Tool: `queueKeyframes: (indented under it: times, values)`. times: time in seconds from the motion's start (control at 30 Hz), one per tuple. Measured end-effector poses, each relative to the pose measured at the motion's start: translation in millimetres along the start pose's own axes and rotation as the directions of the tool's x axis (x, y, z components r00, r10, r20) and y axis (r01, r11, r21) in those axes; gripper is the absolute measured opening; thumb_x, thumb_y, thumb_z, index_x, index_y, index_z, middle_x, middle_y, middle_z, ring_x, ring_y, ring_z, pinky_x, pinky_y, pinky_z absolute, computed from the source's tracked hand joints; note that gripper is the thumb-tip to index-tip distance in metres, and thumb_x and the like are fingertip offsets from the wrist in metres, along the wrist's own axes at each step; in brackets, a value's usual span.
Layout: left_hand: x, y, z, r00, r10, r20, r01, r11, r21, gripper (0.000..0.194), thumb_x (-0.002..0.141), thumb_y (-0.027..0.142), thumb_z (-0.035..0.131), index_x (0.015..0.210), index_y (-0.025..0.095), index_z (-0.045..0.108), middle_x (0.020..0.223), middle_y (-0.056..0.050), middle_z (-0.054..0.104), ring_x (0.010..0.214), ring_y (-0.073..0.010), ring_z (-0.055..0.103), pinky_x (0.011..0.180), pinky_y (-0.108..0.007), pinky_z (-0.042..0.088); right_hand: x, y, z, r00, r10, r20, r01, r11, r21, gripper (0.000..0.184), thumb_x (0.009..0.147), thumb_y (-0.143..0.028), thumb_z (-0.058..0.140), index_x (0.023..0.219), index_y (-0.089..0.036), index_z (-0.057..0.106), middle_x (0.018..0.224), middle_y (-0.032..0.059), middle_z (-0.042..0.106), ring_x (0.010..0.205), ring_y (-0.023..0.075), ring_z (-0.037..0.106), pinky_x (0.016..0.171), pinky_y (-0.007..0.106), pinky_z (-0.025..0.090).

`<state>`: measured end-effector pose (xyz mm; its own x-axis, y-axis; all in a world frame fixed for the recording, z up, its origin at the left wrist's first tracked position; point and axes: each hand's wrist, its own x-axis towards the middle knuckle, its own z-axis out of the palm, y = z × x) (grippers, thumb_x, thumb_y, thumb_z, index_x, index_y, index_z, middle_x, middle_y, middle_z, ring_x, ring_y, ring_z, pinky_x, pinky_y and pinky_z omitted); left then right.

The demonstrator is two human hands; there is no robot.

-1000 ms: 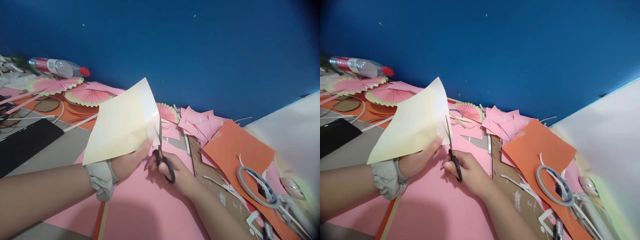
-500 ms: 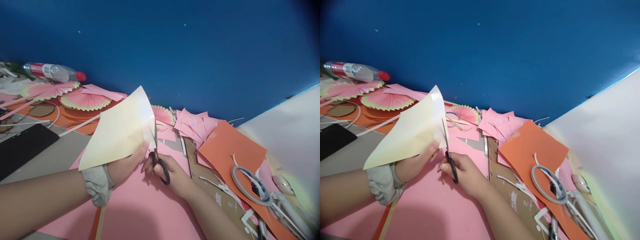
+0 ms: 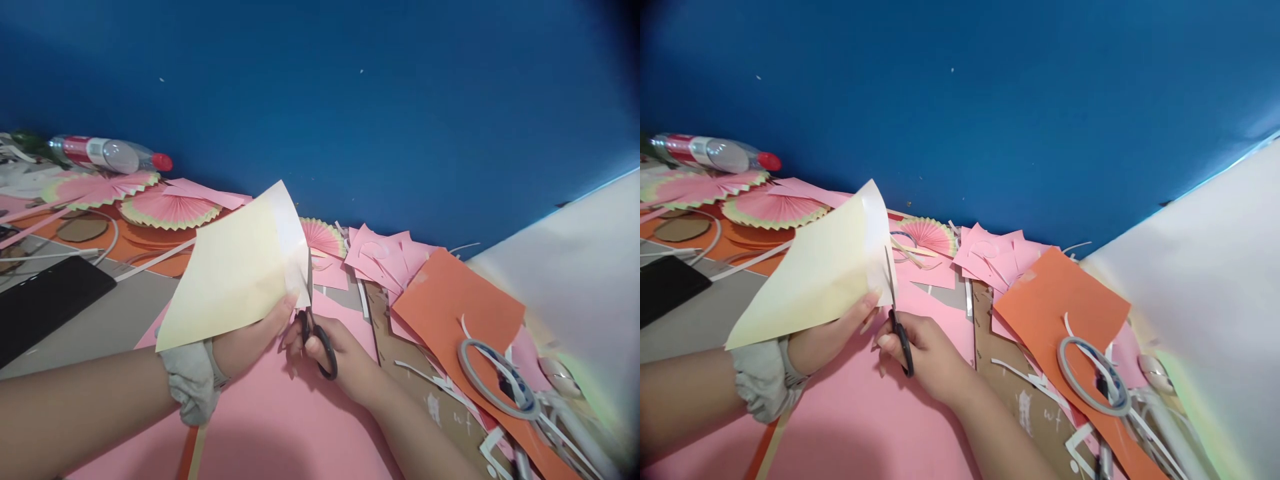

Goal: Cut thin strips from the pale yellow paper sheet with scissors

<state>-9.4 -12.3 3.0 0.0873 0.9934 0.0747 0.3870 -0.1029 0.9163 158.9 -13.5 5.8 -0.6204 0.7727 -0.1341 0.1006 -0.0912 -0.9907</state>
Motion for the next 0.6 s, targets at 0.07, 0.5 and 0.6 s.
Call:
queueKeyframes:
  times: [0.07, 0.5, 0.6]
  values:
    - [-0.6, -2.6, 1.7, 1.0, -0.029, -0.009, 0.029, 0.999, -0.034, 0.033, 0.085, 0.041, 0.045, 0.057, 0.024, 0.051, 0.064, 0.001, 0.062, 0.067, -0.0179, 0.059, 0.07, -0.032, 0.049, 0.4, 0.9, -0.2, 1.0, -0.002, 0.001, 0.002, 1.0, -0.006, 0.048, 0.077, -0.063, 0.048, 0.079, -0.015, 0.053, 0.065, 0.0026, 0.055, 0.064, 0.0169, 0.056, 0.062, 0.028, 0.043]
    - [-1.7, -1.1, 1.8, 1.0, -0.001, 0.026, 0.003, 0.997, -0.079, 0.032, 0.086, 0.046, 0.043, 0.064, 0.026, 0.055, 0.076, 0.0, 0.066, 0.078, -0.0198, 0.06, 0.085, -0.035, 0.045, 1.4, 2.0, -0.2, 0.998, -0.057, 0.003, 0.057, 0.995, -0.084, 0.047, 0.082, -0.06, 0.044, 0.081, -0.014, 0.054, 0.068, 0.0028, 0.055, 0.061, 0.0141, 0.053, 0.061, 0.026, 0.041]
    - [-1.5, -3.4, 3.2, 0.994, 0.004, 0.111, 0.012, 0.99, -0.142, 0.041, 0.088, 0.047, 0.037, 0.057, 0.024, 0.051, 0.069, -0.001, 0.064, 0.073, -0.0177, 0.06, 0.078, -0.032, 0.047, 1.9, 0.1, -1.0, 0.998, -0.044, 0.034, 0.047, 0.997, -0.069, 0.047, 0.082, -0.06, 0.043, 0.083, -0.014, 0.053, 0.069, 0.0036, 0.056, 0.062, 0.0145, 0.053, 0.059, 0.025, 0.04]
